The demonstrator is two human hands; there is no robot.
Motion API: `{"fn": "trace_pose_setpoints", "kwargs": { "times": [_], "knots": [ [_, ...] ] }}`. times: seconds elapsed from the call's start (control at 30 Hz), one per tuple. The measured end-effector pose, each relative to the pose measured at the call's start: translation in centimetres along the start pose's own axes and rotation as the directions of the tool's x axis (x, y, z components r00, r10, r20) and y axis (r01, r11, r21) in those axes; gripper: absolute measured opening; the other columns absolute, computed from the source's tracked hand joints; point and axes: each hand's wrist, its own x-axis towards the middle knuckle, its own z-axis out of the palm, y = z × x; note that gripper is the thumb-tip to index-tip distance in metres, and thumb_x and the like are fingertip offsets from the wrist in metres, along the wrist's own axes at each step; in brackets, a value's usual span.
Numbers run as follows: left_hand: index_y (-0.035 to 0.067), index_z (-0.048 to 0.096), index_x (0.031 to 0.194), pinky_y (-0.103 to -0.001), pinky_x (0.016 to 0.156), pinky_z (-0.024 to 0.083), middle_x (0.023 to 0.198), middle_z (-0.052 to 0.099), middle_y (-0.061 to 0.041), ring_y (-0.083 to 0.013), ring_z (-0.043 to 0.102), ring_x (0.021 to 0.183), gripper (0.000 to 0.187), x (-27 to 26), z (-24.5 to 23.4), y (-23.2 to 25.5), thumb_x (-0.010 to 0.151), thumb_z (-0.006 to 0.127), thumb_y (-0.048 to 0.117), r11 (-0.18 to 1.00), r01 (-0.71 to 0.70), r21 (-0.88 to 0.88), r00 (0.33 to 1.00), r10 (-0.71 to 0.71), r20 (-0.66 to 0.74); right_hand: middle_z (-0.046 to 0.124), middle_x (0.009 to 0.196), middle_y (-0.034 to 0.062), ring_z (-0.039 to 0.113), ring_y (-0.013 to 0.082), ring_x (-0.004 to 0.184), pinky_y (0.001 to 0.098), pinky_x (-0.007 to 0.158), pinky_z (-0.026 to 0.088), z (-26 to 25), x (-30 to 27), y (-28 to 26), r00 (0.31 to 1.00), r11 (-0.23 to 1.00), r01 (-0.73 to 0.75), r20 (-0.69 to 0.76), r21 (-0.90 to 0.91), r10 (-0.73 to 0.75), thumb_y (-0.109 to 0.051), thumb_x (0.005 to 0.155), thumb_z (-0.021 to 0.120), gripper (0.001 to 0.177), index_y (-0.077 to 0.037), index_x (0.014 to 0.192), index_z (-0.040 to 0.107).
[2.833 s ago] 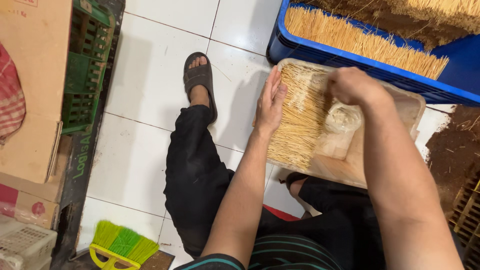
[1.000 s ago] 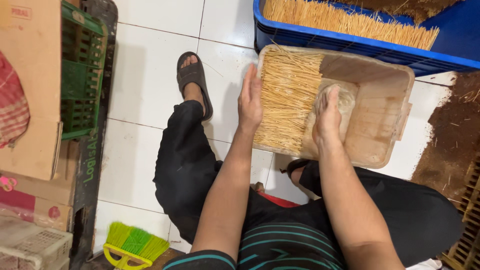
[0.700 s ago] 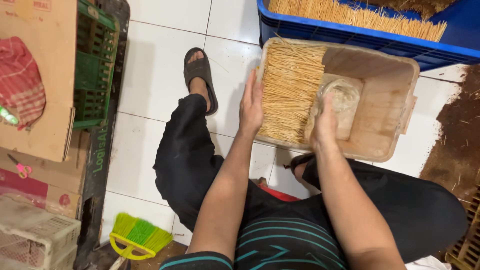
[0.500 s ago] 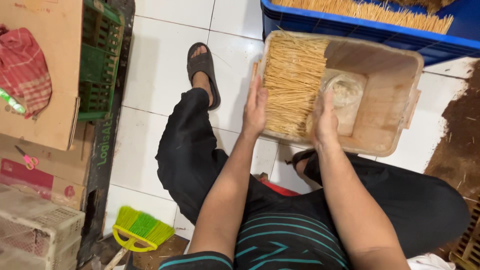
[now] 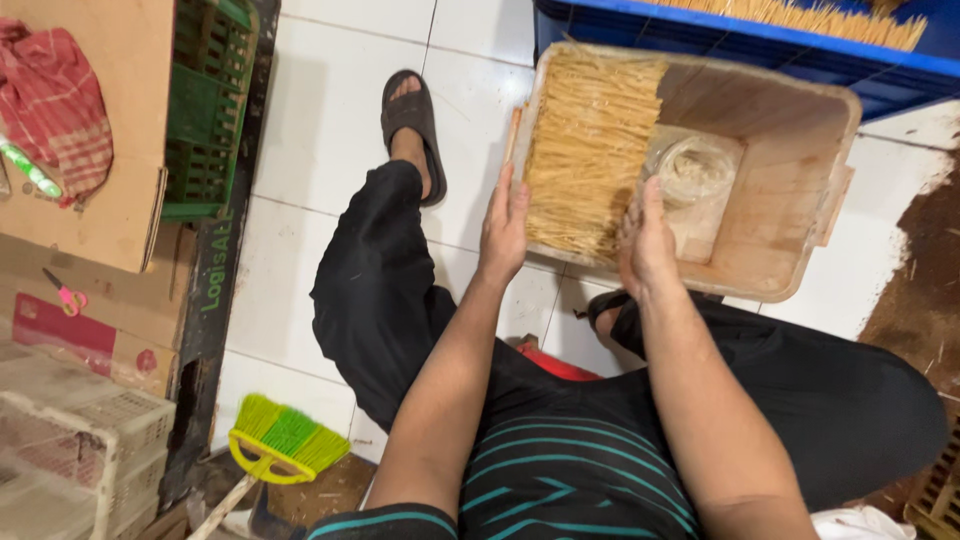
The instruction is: The person sits on a low stool and repeatedly arranges thin wooden sticks in a beige plastic tub, using both hands to align and press them into neat rows. The person occasionally transfers bundles of sticks between the beige tub and a larger blue bin nearby.
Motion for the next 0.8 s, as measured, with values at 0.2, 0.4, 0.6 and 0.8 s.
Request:
{"fn": "trace_pose_setpoints", "kwargs": {
  "times": [0.2, 0.4, 0.6, 0.8],
  "knots": [
    [0.008, 0.035, 0.159, -0.043, 0.122, 0.021, 0.162, 0.039, -0.02, -0.0355, 0.03, 0.153, 0.07, 0.1, -0.5, -0.6, 0.107, 0.033, 0.055, 0.973, 0.147, 0.18, 0.98, -0.119, -0.156, 0.012, 0.169, 0.0193, 0.015, 0.0356, 0.155, 0.0515, 0.122, 0.019, 0.3, -0.8, -0.3, 0.966, 0.931, -0.25, -0.139, -0.267, 0.219, -0.073, 0.089, 0.038, 0.103, -0.009, 0.164, 0.008],
    [0.006, 0.038, 0.156, -0.04, 0.116, 0.038, 0.152, 0.054, -0.022, -0.0342, 0.051, 0.142, 0.066, -0.7, -0.2, 0.0, 0.107, 0.037, 0.049, 0.989, 0.119, -0.084, 0.985, -0.129, -0.118, 0.032, 0.165, 0.021, 0.029, 0.0363, 0.154, 0.0534, 0.122, 0.022, -0.2, -0.6, 0.0, 0.975, 0.977, -0.209, -0.067, 0.033, 0.211, -0.072, 0.09, 0.047, 0.098, -0.008, 0.16, 0.024],
    [0.004, 0.038, 0.157, -0.04, 0.113, 0.043, 0.15, 0.055, -0.023, -0.0354, 0.055, 0.139, 0.062, -2.4, 0.2, 1.2, 0.108, 0.039, 0.042, 1.0, 0.012, 0.015, 0.996, -0.011, -0.091, 0.038, 0.16, 0.0232, 0.037, 0.036, 0.147, 0.0469, 0.118, 0.03, 0.7, -2.0, -1.2, 0.962, 0.834, 0.161, -0.103, -0.528, -0.251, -0.049, 0.096, 0.065, 0.085, -0.004, 0.159, 0.03],
    [0.002, 0.038, 0.157, -0.041, 0.117, 0.037, 0.157, 0.047, -0.023, -0.0358, 0.045, 0.146, 0.062, -2.8, 0.3, 1.0, 0.11, 0.04, 0.043, 0.993, -0.058, 0.104, 0.996, 0.065, -0.063, 0.069, 0.11, 0.0118, 0.065, 0.0344, 0.108, 0.0461, 0.096, 0.052, 3.5, -3.5, 1.0, 0.847, 0.174, 0.442, 0.346, -0.88, -0.403, -0.019, 0.089, 0.076, 0.023, -0.01, 0.109, 0.071]
  ]
}}
